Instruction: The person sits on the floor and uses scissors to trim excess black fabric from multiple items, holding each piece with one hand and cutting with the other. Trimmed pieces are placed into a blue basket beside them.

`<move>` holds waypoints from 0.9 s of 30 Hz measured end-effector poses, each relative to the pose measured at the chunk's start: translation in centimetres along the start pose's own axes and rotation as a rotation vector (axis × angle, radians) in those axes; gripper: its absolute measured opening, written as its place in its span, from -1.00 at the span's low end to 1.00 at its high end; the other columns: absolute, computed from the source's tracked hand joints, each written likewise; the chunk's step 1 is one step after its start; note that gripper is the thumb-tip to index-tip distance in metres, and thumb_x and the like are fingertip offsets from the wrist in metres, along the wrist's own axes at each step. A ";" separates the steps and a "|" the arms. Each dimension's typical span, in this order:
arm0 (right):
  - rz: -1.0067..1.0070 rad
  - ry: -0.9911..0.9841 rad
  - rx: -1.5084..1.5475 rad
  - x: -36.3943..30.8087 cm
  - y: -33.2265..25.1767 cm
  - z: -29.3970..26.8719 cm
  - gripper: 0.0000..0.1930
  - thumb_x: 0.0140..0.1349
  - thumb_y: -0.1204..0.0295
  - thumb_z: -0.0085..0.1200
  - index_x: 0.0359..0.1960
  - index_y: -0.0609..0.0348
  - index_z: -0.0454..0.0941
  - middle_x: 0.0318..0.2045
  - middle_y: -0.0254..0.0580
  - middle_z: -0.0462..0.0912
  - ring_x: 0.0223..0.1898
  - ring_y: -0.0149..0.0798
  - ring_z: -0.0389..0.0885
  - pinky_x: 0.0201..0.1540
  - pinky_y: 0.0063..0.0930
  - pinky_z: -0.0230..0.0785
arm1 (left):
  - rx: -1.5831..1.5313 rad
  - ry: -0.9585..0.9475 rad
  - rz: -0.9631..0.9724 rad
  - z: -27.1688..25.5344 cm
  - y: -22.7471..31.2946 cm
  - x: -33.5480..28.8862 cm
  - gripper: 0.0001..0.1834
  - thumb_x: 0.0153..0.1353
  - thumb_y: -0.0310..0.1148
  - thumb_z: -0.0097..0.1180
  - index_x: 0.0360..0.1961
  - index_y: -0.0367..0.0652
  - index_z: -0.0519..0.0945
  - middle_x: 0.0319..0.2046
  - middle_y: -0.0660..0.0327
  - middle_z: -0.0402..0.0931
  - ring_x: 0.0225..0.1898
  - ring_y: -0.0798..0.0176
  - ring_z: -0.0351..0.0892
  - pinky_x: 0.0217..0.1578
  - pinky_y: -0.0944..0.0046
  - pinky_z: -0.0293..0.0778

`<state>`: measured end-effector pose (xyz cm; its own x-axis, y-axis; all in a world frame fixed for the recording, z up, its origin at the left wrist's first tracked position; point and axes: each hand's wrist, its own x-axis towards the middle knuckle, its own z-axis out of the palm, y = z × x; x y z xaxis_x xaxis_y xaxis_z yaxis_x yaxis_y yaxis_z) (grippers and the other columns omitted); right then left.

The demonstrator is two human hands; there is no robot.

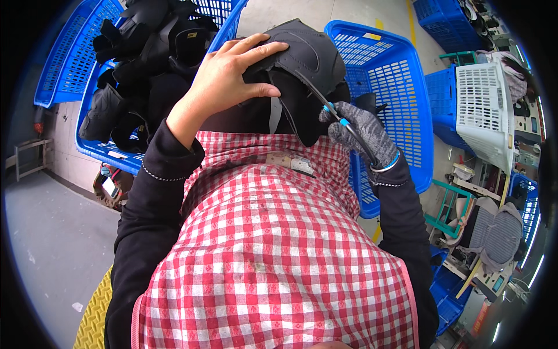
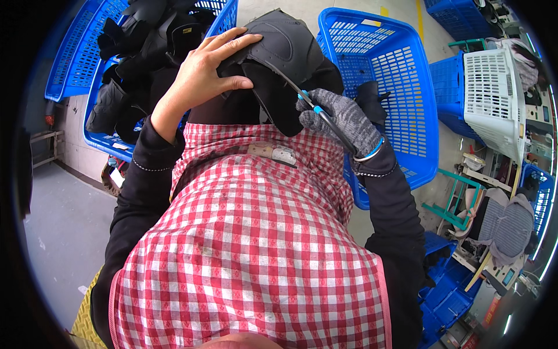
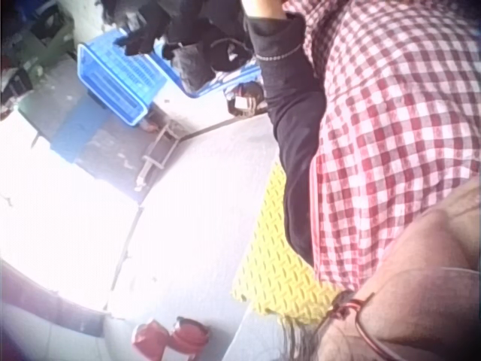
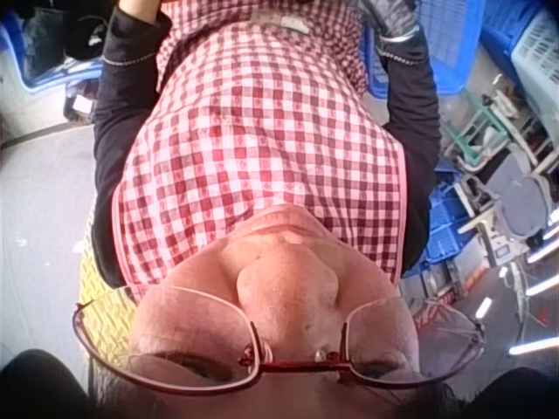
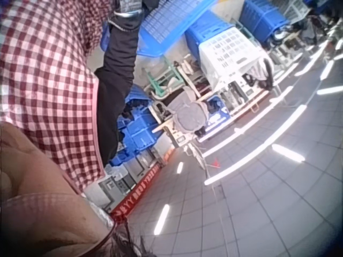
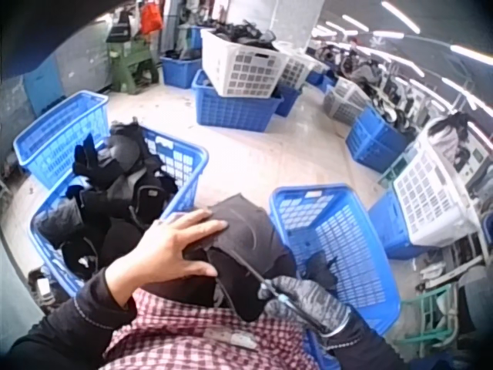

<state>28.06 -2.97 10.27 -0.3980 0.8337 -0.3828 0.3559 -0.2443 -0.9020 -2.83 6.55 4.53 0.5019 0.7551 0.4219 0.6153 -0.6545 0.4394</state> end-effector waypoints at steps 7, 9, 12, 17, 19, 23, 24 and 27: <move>-0.107 0.029 -0.239 -0.2 -0.3 -1.1 -0.47 0.33 -0.03 0.29 0.05 0.20 0.64 -0.25 -0.23 0.70 -0.30 -0.42 0.56 -0.17 -0.44 0.48 | -0.017 0.029 -0.097 -0.1 1.0 0.3 -0.18 0.09 0.52 0.12 0.28 0.36 0.60 0.27 0.19 0.55 0.31 -0.01 0.50 0.29 -0.12 0.41; -0.081 0.029 -0.187 -0.2 -0.1 -1.3 -0.47 0.34 -0.03 0.29 0.05 0.20 0.64 -0.24 -0.23 0.70 -0.30 -0.42 0.56 -0.16 -0.44 0.47 | -0.028 0.018 -0.171 -0.1 1.9 0.2 -0.21 0.14 0.49 0.15 0.22 0.22 0.65 0.23 0.22 0.60 0.29 0.04 0.55 0.31 -0.19 0.33; -0.123 0.034 -0.193 -0.1 0.0 -1.4 -0.47 0.33 -0.04 0.29 0.06 0.18 0.64 -0.30 -0.27 0.68 -0.34 -0.46 0.54 -0.23 -0.49 0.45 | 0.009 -0.034 -0.241 -0.1 3.0 -0.1 -0.28 0.18 0.41 0.20 0.21 0.22 0.65 0.23 0.25 0.60 0.26 0.06 0.57 0.28 -0.27 0.33; -0.022 -0.021 -0.182 -0.2 -0.4 -1.9 -0.47 0.33 -0.05 0.29 0.06 0.14 0.64 -0.45 -0.43 0.58 -0.48 -0.56 0.44 -0.41 -0.60 0.31 | -0.067 -0.016 -0.267 0.1 2.9 -0.8 -0.36 0.15 0.14 0.38 0.27 0.33 0.59 0.27 0.27 0.56 0.27 0.06 0.56 0.28 -0.27 0.34; -0.005 -0.046 -0.167 -0.1 -0.5 -2.0 -0.47 0.33 -0.06 0.29 0.06 0.13 0.64 -0.49 -0.47 0.54 -0.53 -0.59 0.40 -0.46 -0.63 0.25 | -0.074 0.024 -0.236 0.6 2.7 -1.1 -0.34 0.14 0.09 0.41 0.29 0.36 0.57 0.29 0.28 0.54 0.28 0.07 0.55 0.29 -0.25 0.34; -0.038 -0.079 -0.121 1.2 -0.4 -2.8 -0.47 0.32 -0.07 0.29 0.06 0.13 0.64 -0.48 -0.46 0.56 -0.53 -0.58 0.41 -0.45 -0.63 0.26 | -0.049 0.056 -0.222 2.1 2.5 -1.2 -0.36 0.15 0.05 0.41 0.29 0.36 0.57 0.31 0.30 0.52 0.32 0.07 0.50 0.30 -0.22 0.33; -0.098 -0.069 -0.181 1.5 -0.4 -2.7 -0.46 0.31 -0.07 0.30 0.06 0.12 0.64 -0.48 -0.46 0.57 -0.54 -0.58 0.41 -0.46 -0.63 0.27 | -0.056 0.061 -0.222 2.3 2.5 -1.3 -0.35 0.15 0.05 0.41 0.29 0.37 0.57 0.32 0.30 0.52 0.33 0.06 0.49 0.30 -0.21 0.33; -0.025 -0.098 -0.257 1.2 -1.3 -3.1 -0.46 0.31 -0.07 0.30 0.07 0.12 0.64 -0.51 -0.44 0.58 -0.55 -0.56 0.44 -0.47 -0.62 0.29 | -0.040 0.086 -0.218 2.8 2.8 -1.7 -0.35 0.14 0.05 0.42 0.30 0.38 0.56 0.33 0.32 0.50 0.35 0.02 0.46 0.31 -0.22 0.32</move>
<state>29.76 -0.09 11.57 -0.4847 0.7832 -0.3895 0.5428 -0.0798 -0.8361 -0.31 3.52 2.83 0.3046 0.8739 0.3788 0.6780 -0.4782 0.5582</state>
